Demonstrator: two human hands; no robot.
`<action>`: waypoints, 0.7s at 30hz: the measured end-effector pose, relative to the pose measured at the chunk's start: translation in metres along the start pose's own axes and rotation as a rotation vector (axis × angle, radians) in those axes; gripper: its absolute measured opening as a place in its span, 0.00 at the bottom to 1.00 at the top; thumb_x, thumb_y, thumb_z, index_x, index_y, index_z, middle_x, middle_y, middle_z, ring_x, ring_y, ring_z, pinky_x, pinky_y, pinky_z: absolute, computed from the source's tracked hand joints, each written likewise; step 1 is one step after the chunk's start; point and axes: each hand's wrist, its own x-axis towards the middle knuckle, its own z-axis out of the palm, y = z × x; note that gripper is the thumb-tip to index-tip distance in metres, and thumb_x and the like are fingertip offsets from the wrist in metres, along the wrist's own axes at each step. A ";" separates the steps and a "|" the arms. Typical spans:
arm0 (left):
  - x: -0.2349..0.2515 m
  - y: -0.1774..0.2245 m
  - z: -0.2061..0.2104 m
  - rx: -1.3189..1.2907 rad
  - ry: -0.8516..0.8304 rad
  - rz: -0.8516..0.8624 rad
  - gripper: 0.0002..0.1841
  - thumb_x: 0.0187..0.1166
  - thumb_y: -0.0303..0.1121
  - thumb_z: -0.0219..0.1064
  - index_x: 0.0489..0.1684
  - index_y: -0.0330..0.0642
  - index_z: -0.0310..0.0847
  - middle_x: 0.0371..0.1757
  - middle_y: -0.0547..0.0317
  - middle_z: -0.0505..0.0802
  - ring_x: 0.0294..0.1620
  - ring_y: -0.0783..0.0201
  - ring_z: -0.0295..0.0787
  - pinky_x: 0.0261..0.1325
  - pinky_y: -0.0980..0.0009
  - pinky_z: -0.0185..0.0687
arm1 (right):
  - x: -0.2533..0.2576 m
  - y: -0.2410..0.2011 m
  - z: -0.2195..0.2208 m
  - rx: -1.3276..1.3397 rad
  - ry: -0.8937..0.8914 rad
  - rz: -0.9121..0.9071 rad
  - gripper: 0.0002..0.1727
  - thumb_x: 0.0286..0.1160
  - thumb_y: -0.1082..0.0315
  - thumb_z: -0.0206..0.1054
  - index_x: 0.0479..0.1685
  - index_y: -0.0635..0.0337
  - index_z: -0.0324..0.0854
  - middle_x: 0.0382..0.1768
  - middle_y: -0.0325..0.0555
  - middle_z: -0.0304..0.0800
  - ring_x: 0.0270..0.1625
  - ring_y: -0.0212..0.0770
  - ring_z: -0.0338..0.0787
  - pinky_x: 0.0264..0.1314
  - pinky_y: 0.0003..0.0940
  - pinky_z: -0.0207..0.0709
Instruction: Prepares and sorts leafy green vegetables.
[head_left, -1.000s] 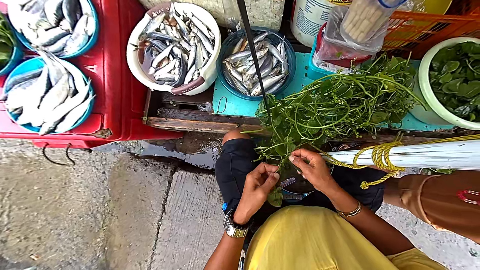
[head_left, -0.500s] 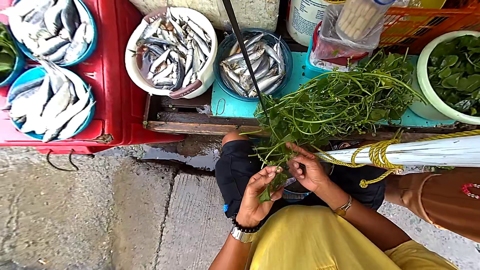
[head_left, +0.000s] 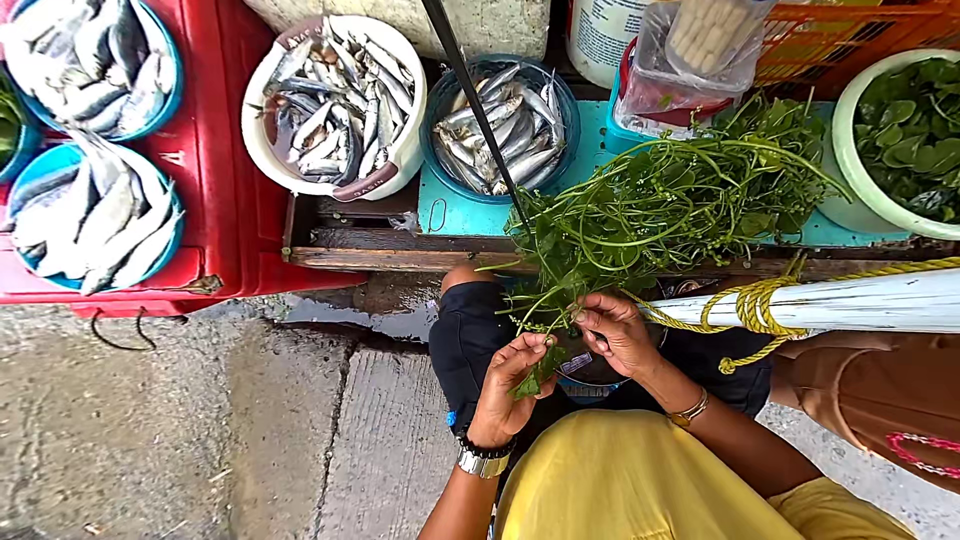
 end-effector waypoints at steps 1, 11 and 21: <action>0.001 0.000 -0.002 0.008 0.015 0.007 0.09 0.81 0.27 0.61 0.45 0.37 0.89 0.39 0.51 0.93 0.23 0.71 0.84 0.23 0.78 0.79 | -0.001 -0.001 0.000 -0.082 0.018 -0.033 0.05 0.74 0.76 0.72 0.41 0.59 0.92 0.31 0.41 0.92 0.17 0.21 0.74 0.17 0.14 0.66; 0.000 -0.008 -0.004 0.373 0.142 0.081 0.09 0.77 0.25 0.61 0.43 0.37 0.89 0.40 0.53 0.94 0.29 0.69 0.88 0.28 0.74 0.85 | -0.008 -0.005 0.011 -0.169 0.278 0.036 0.14 0.77 0.77 0.58 0.23 0.58 0.82 0.08 0.31 0.69 0.09 0.22 0.64 0.12 0.17 0.57; 0.000 0.024 -0.019 0.116 0.047 0.127 0.07 0.75 0.27 0.67 0.41 0.39 0.92 0.39 0.53 0.95 0.20 0.74 0.83 0.21 0.79 0.78 | -0.007 -0.001 -0.002 -1.187 0.146 -0.361 0.10 0.68 0.67 0.65 0.22 0.61 0.83 0.21 0.46 0.83 0.26 0.41 0.84 0.29 0.44 0.75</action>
